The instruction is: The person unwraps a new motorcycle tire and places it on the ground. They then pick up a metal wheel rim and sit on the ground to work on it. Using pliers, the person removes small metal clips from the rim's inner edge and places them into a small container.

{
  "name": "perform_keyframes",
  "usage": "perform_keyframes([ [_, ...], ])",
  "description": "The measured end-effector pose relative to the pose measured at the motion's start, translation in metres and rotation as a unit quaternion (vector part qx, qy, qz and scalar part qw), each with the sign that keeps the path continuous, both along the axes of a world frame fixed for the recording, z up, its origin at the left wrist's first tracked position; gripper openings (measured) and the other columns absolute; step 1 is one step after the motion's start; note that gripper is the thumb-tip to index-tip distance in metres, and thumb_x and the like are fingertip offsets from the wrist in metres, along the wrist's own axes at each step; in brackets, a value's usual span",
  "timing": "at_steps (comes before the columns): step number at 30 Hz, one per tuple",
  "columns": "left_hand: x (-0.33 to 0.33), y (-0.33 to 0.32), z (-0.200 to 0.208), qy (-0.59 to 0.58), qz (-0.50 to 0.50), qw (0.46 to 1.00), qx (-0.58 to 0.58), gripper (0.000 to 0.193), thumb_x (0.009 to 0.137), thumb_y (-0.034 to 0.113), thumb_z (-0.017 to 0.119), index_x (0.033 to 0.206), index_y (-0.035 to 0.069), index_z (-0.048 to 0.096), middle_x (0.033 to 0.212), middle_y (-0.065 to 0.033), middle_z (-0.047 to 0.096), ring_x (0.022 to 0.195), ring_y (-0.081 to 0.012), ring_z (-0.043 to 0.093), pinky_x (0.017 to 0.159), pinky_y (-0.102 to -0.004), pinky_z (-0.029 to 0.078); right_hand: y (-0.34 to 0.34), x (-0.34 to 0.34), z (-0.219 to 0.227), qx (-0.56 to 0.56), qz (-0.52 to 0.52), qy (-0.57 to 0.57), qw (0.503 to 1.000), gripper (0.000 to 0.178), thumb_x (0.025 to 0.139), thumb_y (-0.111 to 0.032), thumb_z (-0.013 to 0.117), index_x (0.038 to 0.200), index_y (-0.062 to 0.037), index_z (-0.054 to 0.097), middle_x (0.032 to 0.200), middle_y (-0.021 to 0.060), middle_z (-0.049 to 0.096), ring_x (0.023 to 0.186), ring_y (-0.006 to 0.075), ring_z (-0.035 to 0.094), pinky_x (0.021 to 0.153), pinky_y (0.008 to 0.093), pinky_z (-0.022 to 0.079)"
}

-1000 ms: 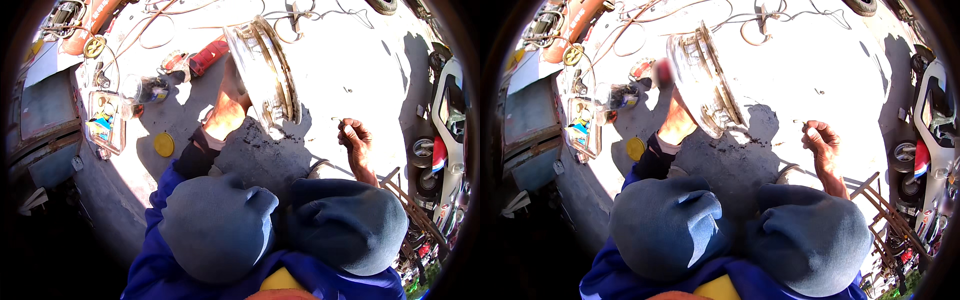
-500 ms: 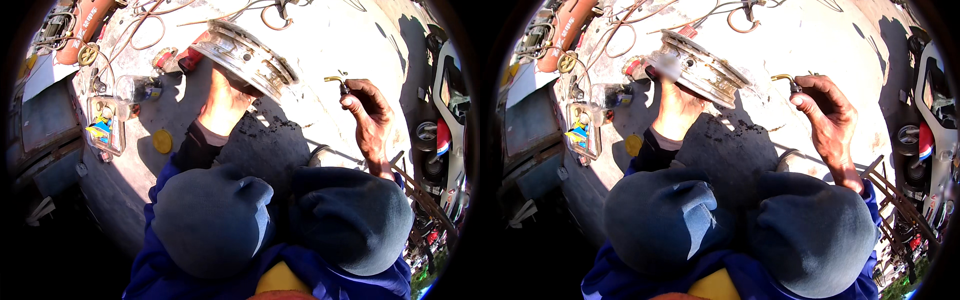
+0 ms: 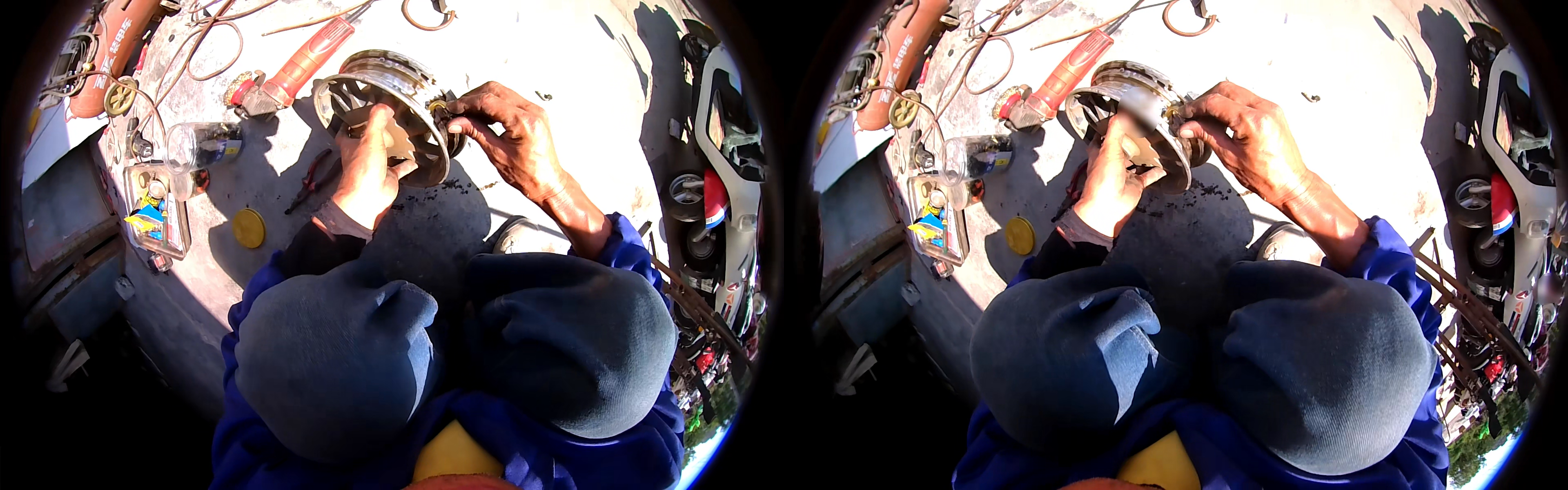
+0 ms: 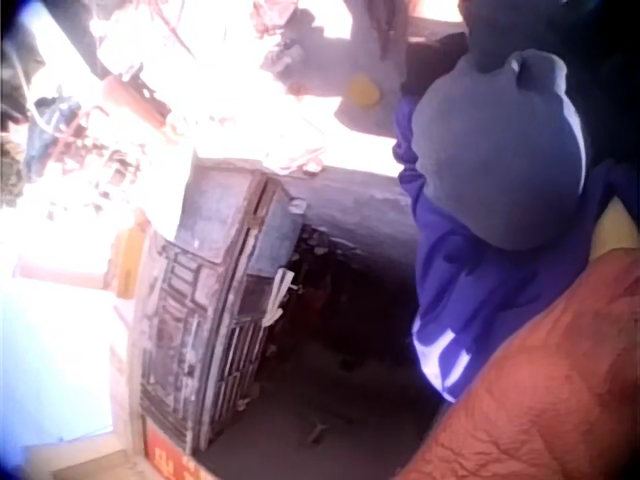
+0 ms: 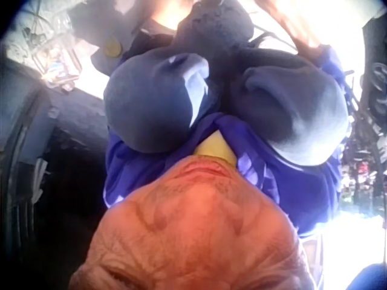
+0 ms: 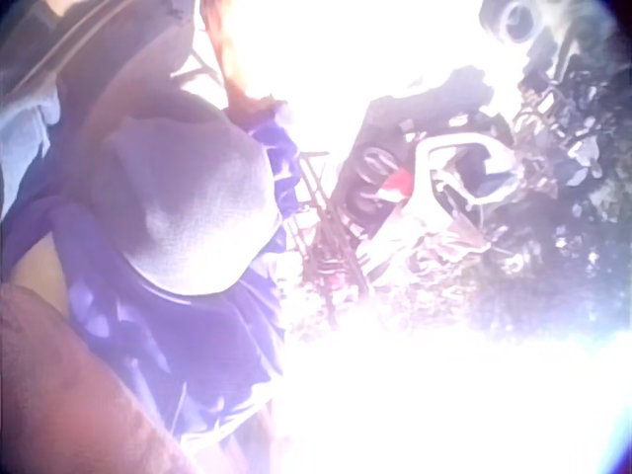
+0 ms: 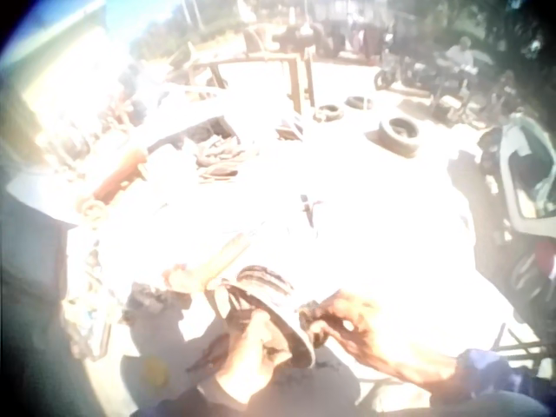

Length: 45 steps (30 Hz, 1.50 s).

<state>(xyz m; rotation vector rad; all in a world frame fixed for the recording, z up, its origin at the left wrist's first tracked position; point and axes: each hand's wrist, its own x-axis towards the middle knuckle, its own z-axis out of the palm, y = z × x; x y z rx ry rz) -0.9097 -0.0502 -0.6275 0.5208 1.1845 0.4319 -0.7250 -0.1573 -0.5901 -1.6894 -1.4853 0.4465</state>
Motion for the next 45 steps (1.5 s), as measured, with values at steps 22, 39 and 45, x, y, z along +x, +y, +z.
perform_keyframes([
  [22, 0.013, 0.023, -0.011, 0.198, -0.508, 0.582, 0.604, 0.028, 0.093, 0.025, 0.071, 0.115, 0.008, 0.071, 0.11, -0.012, 0.069, 0.093, -0.0344, 0.073, 0.078, -0.0473, 0.059, -0.033, 0.042, -0.17, -0.21, -0.219, 0.6, 0.74, 0.017, 0.104, -0.007, 0.062, 0.114, 0.0027, 0.071, 0.091, 0.0067, 0.073, 0.073, 0.012, 0.064, 0.068, 0.0254, 0.053],
  [39, 0.071, 0.014, -0.07, 0.181, -0.516, 0.49, 0.679, 0.027, 0.09, 0.025, 0.074, 0.113, 0.011, 0.071, 0.113, -0.0073, 0.063, 0.106, -0.0262, 0.067, 0.073, -0.045, 0.058, -0.026, 0.035, -0.164, -0.211, -0.303, 0.572, 0.733, 0.012, 0.102, -0.012, 0.068, 0.104, 0.0, 0.07, 0.089, 0.0072, 0.073, 0.073, 0.0143, 0.067, 0.071, 0.0295, 0.058],
  [45, 0.076, 0.019, -0.083, 0.143, -0.483, 0.492, 0.71, 0.019, 0.091, 0.023, 0.072, 0.105, 0.009, 0.072, 0.1, -0.0058, 0.066, 0.09, -0.0254, 0.07, 0.07, -0.0411, 0.058, -0.029, 0.035, -0.133, -0.226, -0.264, 0.621, 0.703, 0.021, 0.106, -0.012, 0.06, 0.119, 0.001, 0.071, 0.1, 0.0096, 0.074, 0.086, 0.0163, 0.069, 0.082, 0.0321, 0.058],
])
